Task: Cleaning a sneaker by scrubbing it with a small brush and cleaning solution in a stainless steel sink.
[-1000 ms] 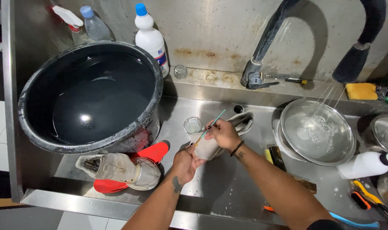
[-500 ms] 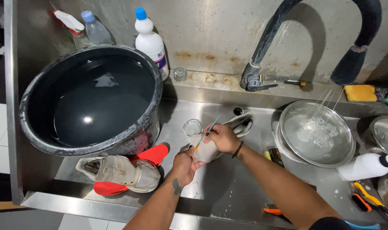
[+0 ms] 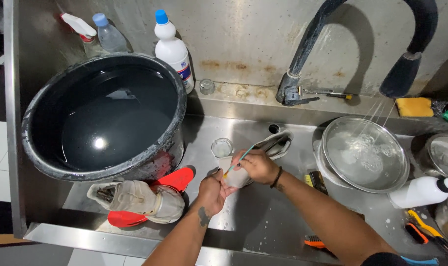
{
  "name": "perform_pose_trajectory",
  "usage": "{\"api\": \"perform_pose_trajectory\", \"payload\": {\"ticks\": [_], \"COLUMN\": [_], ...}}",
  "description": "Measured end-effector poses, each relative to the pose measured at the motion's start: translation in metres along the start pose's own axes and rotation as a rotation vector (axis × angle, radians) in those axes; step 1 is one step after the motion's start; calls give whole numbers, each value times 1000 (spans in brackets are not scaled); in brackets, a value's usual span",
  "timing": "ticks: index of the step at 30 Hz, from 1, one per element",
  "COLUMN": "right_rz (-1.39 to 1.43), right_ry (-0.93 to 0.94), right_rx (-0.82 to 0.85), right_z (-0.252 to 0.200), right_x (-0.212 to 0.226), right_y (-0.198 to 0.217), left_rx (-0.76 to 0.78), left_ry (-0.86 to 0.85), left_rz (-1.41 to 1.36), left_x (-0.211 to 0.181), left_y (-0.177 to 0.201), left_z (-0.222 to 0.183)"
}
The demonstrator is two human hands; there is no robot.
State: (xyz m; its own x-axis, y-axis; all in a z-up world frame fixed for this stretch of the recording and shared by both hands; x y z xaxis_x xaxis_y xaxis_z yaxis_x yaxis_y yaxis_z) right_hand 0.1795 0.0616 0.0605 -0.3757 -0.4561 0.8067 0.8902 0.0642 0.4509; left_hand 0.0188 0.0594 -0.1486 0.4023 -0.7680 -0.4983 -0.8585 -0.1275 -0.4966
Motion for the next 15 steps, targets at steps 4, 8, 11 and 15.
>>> {"api": "perform_pose_trajectory", "payload": {"ticks": [4,8,11,15], "right_rz": [-18,-31,-62,-261], "right_ry": [-81,-543,-532,-426], "right_rx": [100,-113,-160,32], "right_z": [1,19,32,45], "right_x": [-13,-47,-73,-74], "right_y": [-3,16,-8,-29], "left_rx": [-14,-21,-22,-10], "left_ry": [-2,-24,-57,-97], "left_rz": [0,16,54,114], "left_x": [-11,-10,-18,-22], "left_y": [-15,-15,-21,-22], "left_z": [-29,-29,-42,-47]}}
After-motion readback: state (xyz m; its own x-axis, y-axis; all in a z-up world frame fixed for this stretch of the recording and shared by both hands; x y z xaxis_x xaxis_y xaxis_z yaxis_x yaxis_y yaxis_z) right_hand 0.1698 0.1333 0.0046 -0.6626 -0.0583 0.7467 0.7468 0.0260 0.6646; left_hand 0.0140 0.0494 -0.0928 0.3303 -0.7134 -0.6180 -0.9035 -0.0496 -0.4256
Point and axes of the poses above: each hand's wrist, its own z-axis towards the middle knuckle, its own y-axis out of the back of the hand, x = y × z, the point moved 6 cm from there along z, towards the middle knuckle, and after that the axes turned 2 degrees about -z, right-handed, at the moved point
